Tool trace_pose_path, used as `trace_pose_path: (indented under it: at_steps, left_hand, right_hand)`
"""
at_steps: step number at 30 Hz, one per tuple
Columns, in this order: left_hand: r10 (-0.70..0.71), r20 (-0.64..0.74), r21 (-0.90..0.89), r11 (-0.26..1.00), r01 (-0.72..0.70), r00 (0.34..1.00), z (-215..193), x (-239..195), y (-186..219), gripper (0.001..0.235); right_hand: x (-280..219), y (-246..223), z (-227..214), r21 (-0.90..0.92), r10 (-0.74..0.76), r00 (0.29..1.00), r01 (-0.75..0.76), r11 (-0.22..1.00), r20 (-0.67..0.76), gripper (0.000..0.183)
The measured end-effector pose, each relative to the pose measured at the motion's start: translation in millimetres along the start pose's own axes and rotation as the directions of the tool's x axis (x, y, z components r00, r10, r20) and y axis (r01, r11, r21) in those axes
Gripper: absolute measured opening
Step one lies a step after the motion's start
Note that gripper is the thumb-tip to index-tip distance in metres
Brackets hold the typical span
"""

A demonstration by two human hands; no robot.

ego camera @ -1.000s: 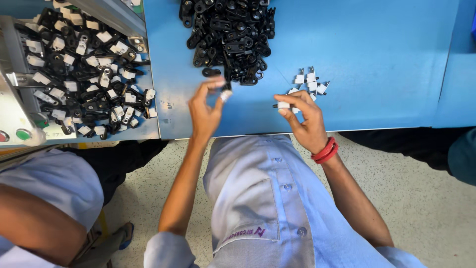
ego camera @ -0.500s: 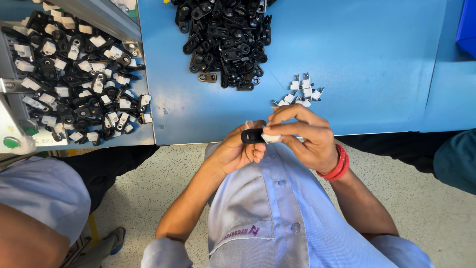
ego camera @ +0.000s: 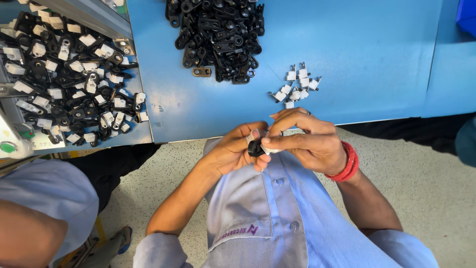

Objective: The person repeatedly picks up a black plastic housing and a white plastic insert, snaps them together by hand, and places the assembled unit on the blue table. The process is repeated continuously with components drawn from piles on the table.

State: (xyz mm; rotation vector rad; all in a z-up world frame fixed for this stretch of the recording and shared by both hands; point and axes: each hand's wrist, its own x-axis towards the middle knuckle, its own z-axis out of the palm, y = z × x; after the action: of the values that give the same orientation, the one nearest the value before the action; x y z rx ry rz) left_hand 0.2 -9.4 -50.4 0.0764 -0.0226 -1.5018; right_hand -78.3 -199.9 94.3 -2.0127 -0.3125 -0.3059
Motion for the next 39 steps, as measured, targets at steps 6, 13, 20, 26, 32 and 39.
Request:
trace_pose_path:
  at_steps: [6,13,20,26,32,39]
  left_hand:
    - [0.464,0.063,0.79,0.518,-0.328,0.884,14.2,-7.3,15.2,0.025]
    - [0.677,0.169,0.88,0.224,-0.419,0.717,29.3,-0.9,6.7,0.024]
    - [0.345,-0.049,0.31,0.897,-0.314,0.937,16.0,14.0,-2.1,0.015]
    - [0.665,0.086,0.996,-0.077,-0.046,0.742,40.1,1.0,13.0,0.017]
    - [0.65,0.389,0.903,-0.409,-0.13,0.653,51.8,8.3,17.3,0.024]
    - [0.641,-0.211,0.715,0.616,-0.331,0.738,13.1,18.0,5.2,0.015]
  right_hand:
    - [-10.7,-5.3,12.1,-0.214,0.281,0.953,-0.3,0.93,-0.115,0.038]
    - [-17.8,20.3,32.4,0.289,0.39,0.888,-0.317,0.903,-0.244,0.038]
    - [-19.6,33.8,18.5,-0.08,0.07,0.98,-0.086,0.993,-0.186,0.036]
    - [-10.6,35.4,14.3,-0.26,-0.056,0.992,0.025,0.965,-0.115,0.04]
    - [-5.7,38.1,21.5,-0.157,0.022,0.957,-0.07,0.985,-0.289,0.04]
    - [-0.5,42.8,22.0,-0.265,0.039,0.966,-0.109,0.958,-0.256,0.033]
